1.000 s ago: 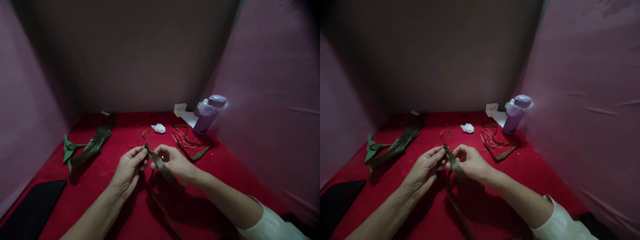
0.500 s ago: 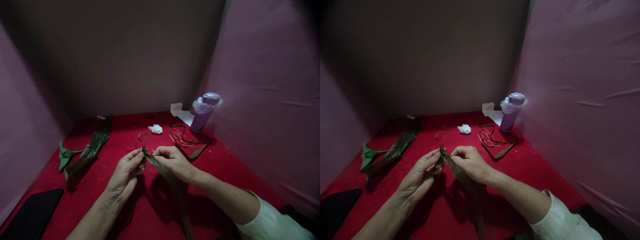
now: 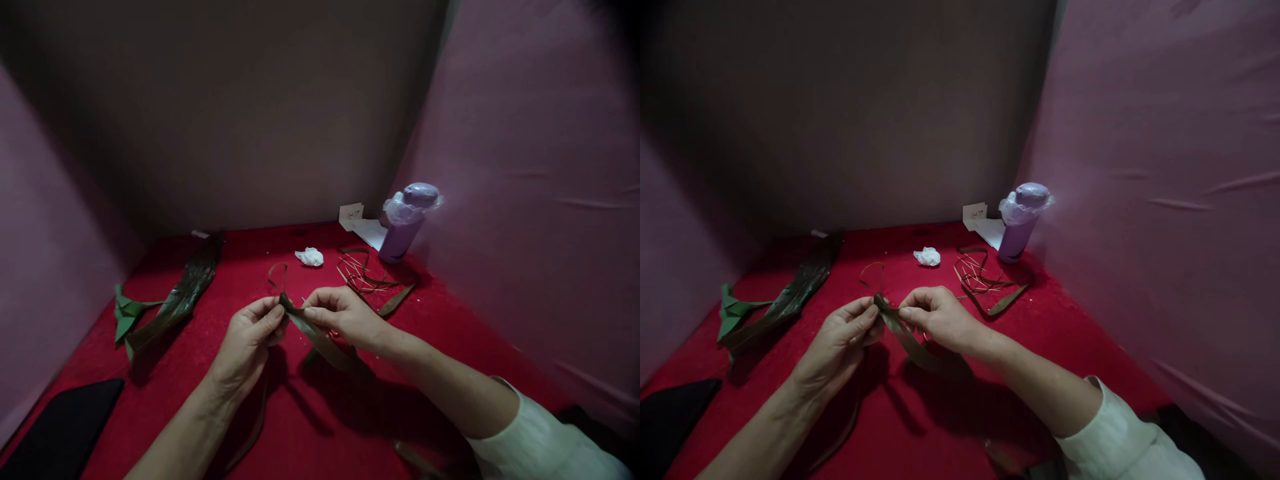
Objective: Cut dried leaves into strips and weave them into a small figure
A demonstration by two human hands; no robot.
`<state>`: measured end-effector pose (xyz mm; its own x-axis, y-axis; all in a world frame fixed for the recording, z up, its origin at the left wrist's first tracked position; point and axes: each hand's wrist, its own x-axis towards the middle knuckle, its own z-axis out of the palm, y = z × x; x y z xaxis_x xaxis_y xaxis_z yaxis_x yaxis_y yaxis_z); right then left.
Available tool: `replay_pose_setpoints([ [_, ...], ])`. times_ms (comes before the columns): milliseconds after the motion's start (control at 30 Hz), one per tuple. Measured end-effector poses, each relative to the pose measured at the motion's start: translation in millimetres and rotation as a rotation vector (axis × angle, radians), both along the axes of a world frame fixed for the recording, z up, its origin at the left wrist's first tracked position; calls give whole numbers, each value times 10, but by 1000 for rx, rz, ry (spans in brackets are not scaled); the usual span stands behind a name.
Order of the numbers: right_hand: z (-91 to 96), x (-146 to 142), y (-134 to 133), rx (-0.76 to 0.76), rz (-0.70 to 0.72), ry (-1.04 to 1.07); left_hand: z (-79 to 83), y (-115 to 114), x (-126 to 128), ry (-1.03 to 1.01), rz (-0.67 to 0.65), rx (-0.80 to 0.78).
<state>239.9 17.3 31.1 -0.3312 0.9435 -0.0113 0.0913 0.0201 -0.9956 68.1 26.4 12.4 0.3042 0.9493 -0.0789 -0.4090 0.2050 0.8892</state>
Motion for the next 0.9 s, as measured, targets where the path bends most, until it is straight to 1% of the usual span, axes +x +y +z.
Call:
replay_pose_setpoints([
  [133, 45, 80, 50, -73, 60, -31, 8, 43, -34, -7, 23, 10],
  [233, 95, 144, 63, -59, 122, -81, 26, 54, -57, -17, 55, 4],
  [300, 126, 179, 66, 29, 119, -182, 35, 51, -70, -25, 52, 8],
  [433, 188, 197, 46, 326, 22, -436, 53, 21, -82, -22, 8, -13],
  [533, 231, 163, 16, 514, -88, -525, 88, -16, -71, -19, 3, -45],
  [600, 248, 134, -1, 607, -139, -555, 114, -38, -57, -6, -11, -39],
  [733, 259, 97, -17, 708, -176, -565, 137, -66, -41, 63, -76, -21],
  [900, 276, 71, -23, 735, -156, -518, 156, -95, -36, 56, -111, -19],
])
